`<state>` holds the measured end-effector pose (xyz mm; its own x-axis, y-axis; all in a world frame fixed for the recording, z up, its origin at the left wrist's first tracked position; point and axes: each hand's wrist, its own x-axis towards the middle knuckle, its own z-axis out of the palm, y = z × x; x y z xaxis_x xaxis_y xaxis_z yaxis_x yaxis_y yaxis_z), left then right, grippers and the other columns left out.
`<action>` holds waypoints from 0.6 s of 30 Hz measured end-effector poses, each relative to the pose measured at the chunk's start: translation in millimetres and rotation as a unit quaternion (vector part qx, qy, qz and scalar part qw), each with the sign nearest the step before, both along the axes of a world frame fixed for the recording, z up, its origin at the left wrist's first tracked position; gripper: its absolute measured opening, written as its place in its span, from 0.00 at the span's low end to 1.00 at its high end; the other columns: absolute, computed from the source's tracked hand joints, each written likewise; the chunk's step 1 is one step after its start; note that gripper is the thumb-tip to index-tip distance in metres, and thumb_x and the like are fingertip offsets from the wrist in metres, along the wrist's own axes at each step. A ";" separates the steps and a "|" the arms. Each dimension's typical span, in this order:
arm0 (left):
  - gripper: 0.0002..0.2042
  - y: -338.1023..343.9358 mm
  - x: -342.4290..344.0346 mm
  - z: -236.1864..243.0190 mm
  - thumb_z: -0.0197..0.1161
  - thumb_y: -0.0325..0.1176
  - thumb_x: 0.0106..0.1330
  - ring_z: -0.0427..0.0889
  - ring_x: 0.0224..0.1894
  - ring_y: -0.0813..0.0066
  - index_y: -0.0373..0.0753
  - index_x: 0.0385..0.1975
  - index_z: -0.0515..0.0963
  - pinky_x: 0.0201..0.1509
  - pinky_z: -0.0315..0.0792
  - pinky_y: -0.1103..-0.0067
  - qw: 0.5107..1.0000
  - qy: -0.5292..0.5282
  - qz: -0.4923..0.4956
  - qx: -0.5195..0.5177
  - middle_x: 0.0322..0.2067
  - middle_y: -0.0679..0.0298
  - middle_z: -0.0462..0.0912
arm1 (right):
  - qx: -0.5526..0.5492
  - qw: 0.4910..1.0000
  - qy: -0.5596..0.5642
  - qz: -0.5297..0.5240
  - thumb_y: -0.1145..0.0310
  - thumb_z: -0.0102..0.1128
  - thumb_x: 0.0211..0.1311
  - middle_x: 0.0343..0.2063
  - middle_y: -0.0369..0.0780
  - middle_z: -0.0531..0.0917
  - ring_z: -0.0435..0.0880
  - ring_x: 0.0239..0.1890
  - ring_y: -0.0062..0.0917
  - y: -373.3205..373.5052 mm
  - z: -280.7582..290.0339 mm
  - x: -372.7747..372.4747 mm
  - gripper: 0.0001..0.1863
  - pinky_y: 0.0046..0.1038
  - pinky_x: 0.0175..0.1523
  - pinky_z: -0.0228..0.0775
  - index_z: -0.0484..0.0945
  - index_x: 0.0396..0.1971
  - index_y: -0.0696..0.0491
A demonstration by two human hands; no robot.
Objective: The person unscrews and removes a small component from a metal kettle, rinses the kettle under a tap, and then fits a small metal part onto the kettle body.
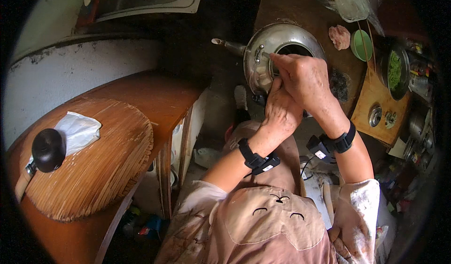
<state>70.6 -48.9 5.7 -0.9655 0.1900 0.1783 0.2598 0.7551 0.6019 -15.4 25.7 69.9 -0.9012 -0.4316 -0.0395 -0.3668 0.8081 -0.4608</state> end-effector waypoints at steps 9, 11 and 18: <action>0.16 -6.8 -4.7 7.9 0.59 0.32 0.63 0.80 0.55 0.59 0.39 0.50 0.81 0.65 0.65 0.62 0.993 -0.102 -0.050 0.030 0.46 0.55 0.85 | -0.017 0.998 0.018 0.066 0.73 0.66 0.56 0.30 0.42 0.87 0.87 0.29 0.39 2.1 -1.9 6.8 0.13 0.34 0.31 0.77 0.88 0.42 0.49; 0.18 -7.4 -1.9 7.7 0.59 0.33 0.64 0.79 0.56 0.59 0.38 0.53 0.79 0.66 0.65 0.62 0.991 -0.115 -0.054 0.033 0.49 0.54 0.84 | 0.010 0.999 0.020 0.024 0.73 0.67 0.54 0.29 0.41 0.87 0.86 0.29 0.38 -3.2 -1.7 -2.8 0.14 0.35 0.31 0.77 0.88 0.42 0.49; 0.20 -8.2 0.2 4.7 0.60 0.33 0.63 0.77 0.58 0.56 0.37 0.56 0.77 0.67 0.66 0.62 0.995 -0.085 -0.033 0.051 0.53 0.51 0.82 | 0.044 0.995 0.002 0.090 0.71 0.65 0.55 0.27 0.41 0.85 0.85 0.29 0.41 -6.8 1.8 -0.1 0.14 0.36 0.31 0.76 0.87 0.43 0.50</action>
